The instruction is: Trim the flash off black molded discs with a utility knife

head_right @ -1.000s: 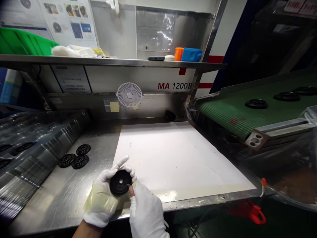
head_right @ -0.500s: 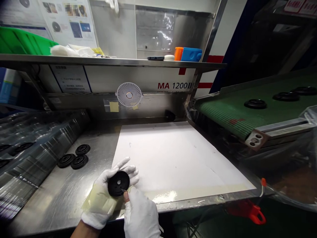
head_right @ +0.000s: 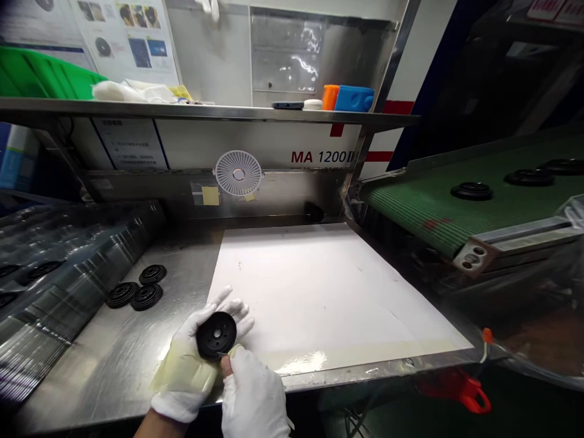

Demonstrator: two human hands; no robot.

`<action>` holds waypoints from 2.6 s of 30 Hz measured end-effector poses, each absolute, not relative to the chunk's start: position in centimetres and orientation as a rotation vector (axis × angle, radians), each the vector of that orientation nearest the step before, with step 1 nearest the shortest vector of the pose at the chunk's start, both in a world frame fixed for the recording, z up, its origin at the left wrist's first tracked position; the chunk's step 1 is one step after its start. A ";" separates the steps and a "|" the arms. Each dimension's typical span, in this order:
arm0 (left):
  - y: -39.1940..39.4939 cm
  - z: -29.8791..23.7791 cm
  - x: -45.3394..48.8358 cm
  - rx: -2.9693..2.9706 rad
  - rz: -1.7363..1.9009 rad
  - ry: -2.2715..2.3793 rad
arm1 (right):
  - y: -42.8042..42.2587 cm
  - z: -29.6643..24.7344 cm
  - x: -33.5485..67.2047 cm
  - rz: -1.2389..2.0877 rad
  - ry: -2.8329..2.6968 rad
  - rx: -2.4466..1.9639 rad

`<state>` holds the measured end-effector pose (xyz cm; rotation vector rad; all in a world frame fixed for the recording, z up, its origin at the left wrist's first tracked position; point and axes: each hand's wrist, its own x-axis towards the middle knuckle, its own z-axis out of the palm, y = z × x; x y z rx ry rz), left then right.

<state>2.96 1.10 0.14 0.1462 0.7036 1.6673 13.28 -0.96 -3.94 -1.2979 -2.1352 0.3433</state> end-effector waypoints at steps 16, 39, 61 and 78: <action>0.8 1.5 2.2 0.125 1.744 0.770 | 3.5 1.0 22.8 0.579 -1.957 -1.686; 0.9 0.3 2.5 -0.009 1.723 0.748 | 1.9 0.5 19.0 0.947 -2.111 -1.266; 0.4 0.9 2.8 -0.021 1.691 0.741 | 0.4 -0.4 16.7 0.968 -2.267 -1.430; 0.2 1.1 2.8 -0.069 1.637 0.666 | 0.0 -1.3 17.6 0.819 -2.203 -1.416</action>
